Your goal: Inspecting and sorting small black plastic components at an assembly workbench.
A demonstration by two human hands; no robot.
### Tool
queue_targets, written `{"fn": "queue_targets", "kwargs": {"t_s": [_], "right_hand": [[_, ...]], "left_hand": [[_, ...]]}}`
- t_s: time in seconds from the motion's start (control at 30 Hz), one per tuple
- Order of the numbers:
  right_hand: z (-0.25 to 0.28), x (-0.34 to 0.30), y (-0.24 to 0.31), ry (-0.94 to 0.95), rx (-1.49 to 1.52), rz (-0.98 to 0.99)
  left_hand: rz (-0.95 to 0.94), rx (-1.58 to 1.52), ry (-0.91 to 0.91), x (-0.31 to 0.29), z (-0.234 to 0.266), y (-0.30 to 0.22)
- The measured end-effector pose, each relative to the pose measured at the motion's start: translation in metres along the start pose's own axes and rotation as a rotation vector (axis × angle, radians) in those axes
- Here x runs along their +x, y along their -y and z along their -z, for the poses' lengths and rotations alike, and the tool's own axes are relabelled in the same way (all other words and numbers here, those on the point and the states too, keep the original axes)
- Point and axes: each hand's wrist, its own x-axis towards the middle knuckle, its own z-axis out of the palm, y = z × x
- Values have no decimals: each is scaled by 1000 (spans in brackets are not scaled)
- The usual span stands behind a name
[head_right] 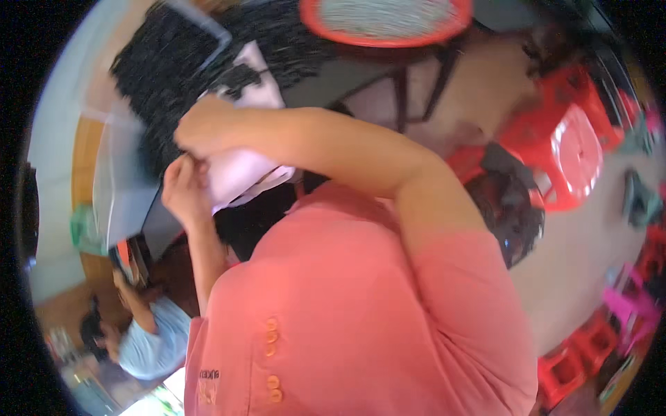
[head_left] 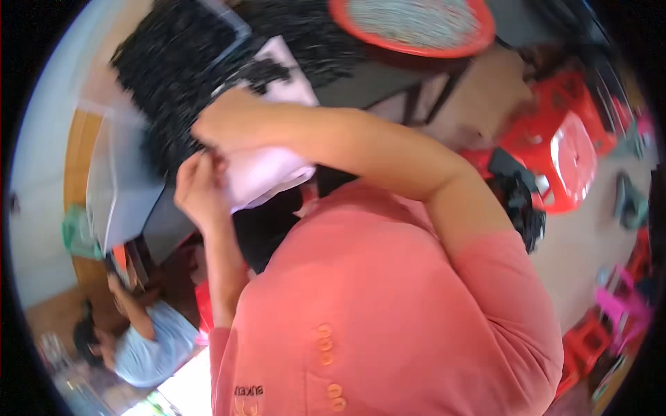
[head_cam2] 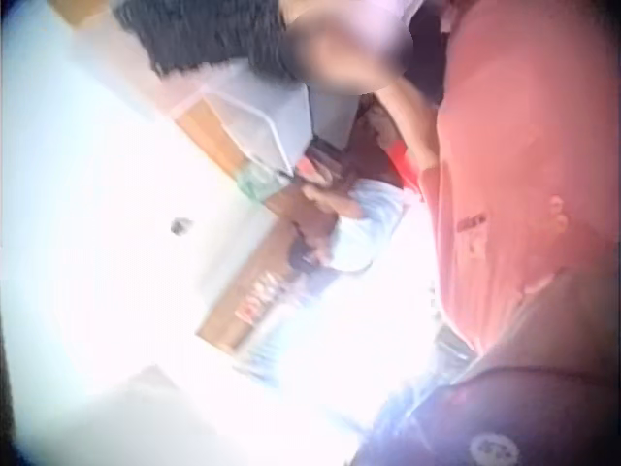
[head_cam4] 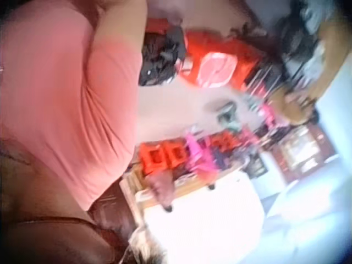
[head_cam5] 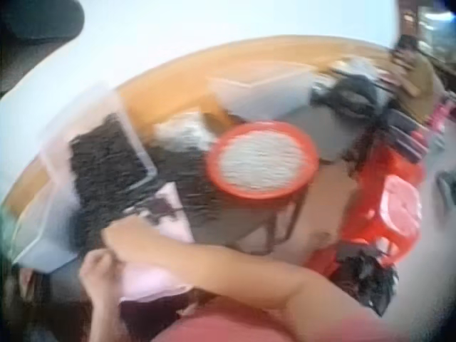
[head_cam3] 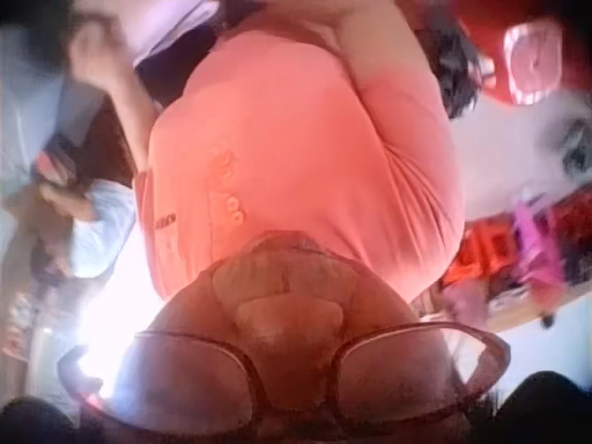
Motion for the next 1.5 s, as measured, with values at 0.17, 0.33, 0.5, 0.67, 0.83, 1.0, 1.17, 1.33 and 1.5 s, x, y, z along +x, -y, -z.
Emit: {"fn": "queue_targets", "kwargs": {"t_s": [0.17, 0.33, 0.5, 0.67, 0.83, 1.0, 1.17, 1.33, 1.5], "right_hand": [[-10, 4, -3, -191, -58, -113], [-15, 2, -10, -166, -67, -219], [-13, -3, -8, -113, -89, -148], [-17, -3, -3, -138, -359, 30], [-21, 12, -27, -117, -494, 178], [-22, 19, -38, -115, -436, 164], [-19, 20, -45, -120, -315, 152], [-2, 27, -38, -31, 46, 9], [0, 27, -29, 52, 117, 125]], "left_hand": [[-34, -131, 101, -7, 12, -2], [-8, -281, 118, -7, 13, -2], [15, -167, 141, -12, 20, -9], [-154, -89, 218, -8, 26, 0], [-19, -159, 203, 13, 17, 1], [-9, -150, 209, 17, 17, 4], [-205, -38, 232, 4, 29, 6], [-121, -82, 266, 3, 35, 5], [-173, -98, 280, -1, 37, 4]]}}
